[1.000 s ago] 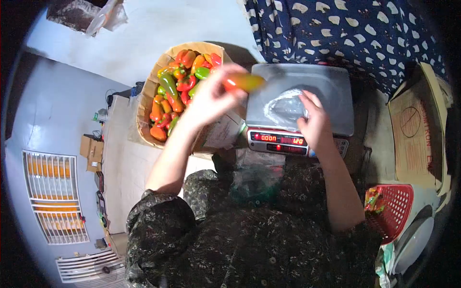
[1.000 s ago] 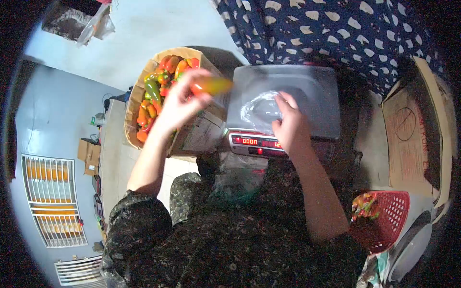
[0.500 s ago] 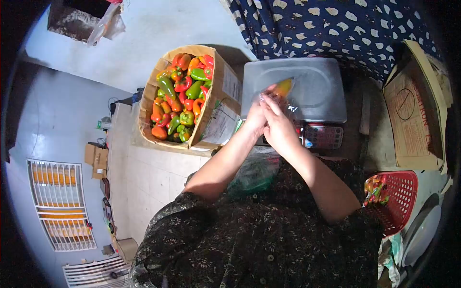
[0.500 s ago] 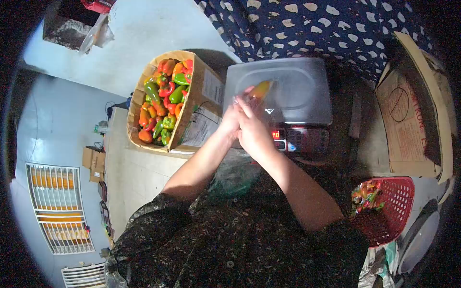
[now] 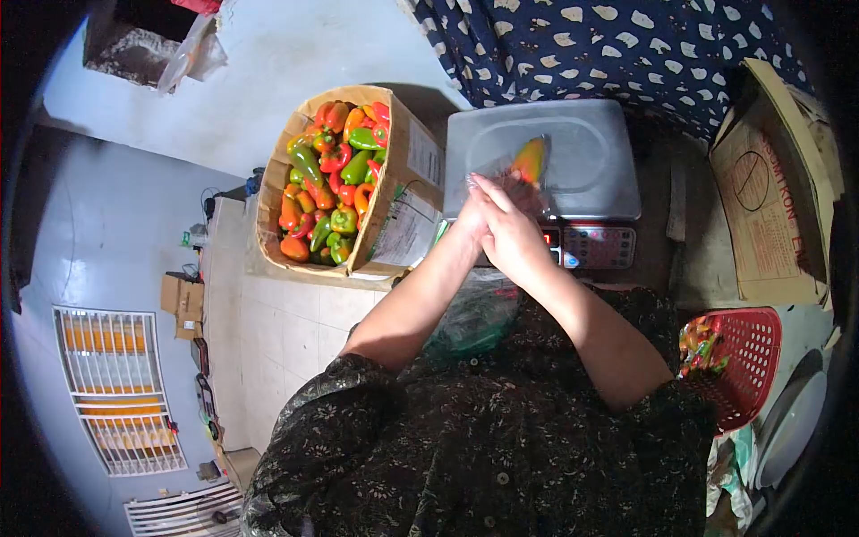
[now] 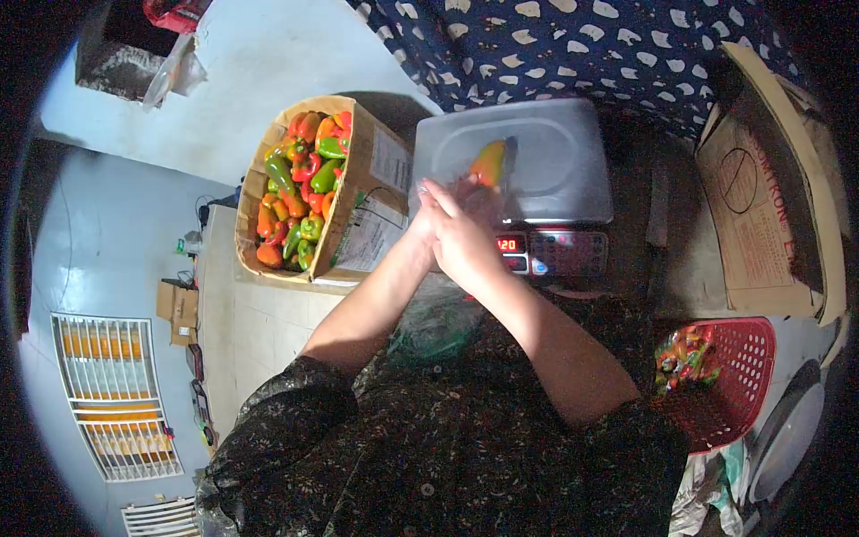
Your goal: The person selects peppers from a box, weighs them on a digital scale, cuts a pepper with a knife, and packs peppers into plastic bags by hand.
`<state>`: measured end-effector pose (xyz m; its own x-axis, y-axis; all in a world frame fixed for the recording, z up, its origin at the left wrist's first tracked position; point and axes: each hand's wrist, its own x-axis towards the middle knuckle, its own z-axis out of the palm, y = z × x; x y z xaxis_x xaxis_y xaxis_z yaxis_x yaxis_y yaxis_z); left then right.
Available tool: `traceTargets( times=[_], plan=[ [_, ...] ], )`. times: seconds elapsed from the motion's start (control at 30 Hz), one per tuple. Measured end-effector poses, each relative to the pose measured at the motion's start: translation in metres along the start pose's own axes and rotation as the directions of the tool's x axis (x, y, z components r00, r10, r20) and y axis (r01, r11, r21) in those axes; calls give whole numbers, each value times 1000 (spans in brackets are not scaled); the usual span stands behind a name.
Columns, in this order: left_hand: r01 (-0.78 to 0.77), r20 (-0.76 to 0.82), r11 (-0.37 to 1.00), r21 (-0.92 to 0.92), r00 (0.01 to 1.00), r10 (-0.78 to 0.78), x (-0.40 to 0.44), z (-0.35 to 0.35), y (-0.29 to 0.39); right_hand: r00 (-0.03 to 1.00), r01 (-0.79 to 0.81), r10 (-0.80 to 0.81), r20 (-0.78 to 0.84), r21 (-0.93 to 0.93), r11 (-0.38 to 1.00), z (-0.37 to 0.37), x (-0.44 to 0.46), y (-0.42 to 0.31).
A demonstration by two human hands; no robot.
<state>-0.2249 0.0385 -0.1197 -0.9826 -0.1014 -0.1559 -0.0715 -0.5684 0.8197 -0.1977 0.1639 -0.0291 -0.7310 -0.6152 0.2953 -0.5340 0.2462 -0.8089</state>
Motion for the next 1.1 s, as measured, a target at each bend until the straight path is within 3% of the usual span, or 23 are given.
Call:
traceTargets(
  times=[0.1, 0.17, 0.2, 0.3, 0.4, 0.47, 0.53, 0.57, 0.6, 0.67, 0.7, 0.73, 0.8, 0.9, 0.93, 0.97, 1.0, 1.1],
  plan=[
    [-29, -5, 996, 89, 1000, 30, 7, 0, -2, 1000, 23, -23, -10, 16, 1000, 2, -1, 1],
    [-110, -31, 955, 276, 992, 123, 13, 0, -6, 1000, 15, -15, 6, 13, 1000, 2, -1, 1],
    [-185, -55, 866, 464, 970, 237, 16, -1, -6, 1000, 16, -16, 0, 18, 1000, 3, -1, 3],
    [-143, -59, 710, 690, 966, 251, 24, 4, -7, 1000, 6, -6, -13, 16, 1000, 6, 0, 8],
    [-290, 159, 403, 868, 932, 327, 25, 14, 2, 999, -31, 31, -24, -9, 999, 2, 2, 9],
    [-237, 66, 493, 837, 939, 338, 26, 20, -4, 999, -39, 38, -33, -16, 999, 1, 3, 10],
    [-211, 96, 357, 910, 945, 313, 29, 14, -6, 993, 50, -50, -109, -3, 999, 4, 3, 15],
    [-218, 72, 802, 556, 974, 215, 32, 9, -13, 989, 74, -74, -124, -6, 997, 4, 3, 18],
    [-126, 113, 992, 28, 986, 122, 32, 3, -18, 985, 97, -97, -140, -10, 995, 3, 4, 20],
    [-110, 42, 878, 467, 994, 102, 3, 31, 21, 981, 85, -86, -177, -13, 996, -6, 8, 24],
    [132, 1, 891, 434, 989, -147, 2, 22, 25, 984, 43, -43, -173, -4, 999, -13, 10, 23],
    [131, 118, 878, 461, 971, -207, 1, 24, 38, 986, 0, 1, -169, 5, 1000, -24, 12, 19],
    [-75, 214, 767, 637, 973, -83, -24, 48, 75, 980, 2, 10, -201, 58, 998, -37, 15, 20],
    [-172, 301, 611, 773, 946, -116, -52, 57, 138, 969, 27, -18, -245, 30, 999, -43, 17, 27],
    [-156, 280, 640, 752, 955, -96, -53, 48, 158, 967, 30, -19, -254, 42, 999, -45, 18, 25],
    [-270, 262, 543, 796, 960, 93, -48, 37, 173, 970, 23, -8, -241, 60, 998, -44, 17, 24],
    [-230, 129, 357, 905, 950, 284, -44, 31, 187, 974, 19, -1, -227, 77, 997, -44, 17, 22],
    [-206, -2, 332, 921, 848, 531, -6, -55, 228, 986, 1, 20, -166, 123, 992, -41, 16, 23]
  ],
)
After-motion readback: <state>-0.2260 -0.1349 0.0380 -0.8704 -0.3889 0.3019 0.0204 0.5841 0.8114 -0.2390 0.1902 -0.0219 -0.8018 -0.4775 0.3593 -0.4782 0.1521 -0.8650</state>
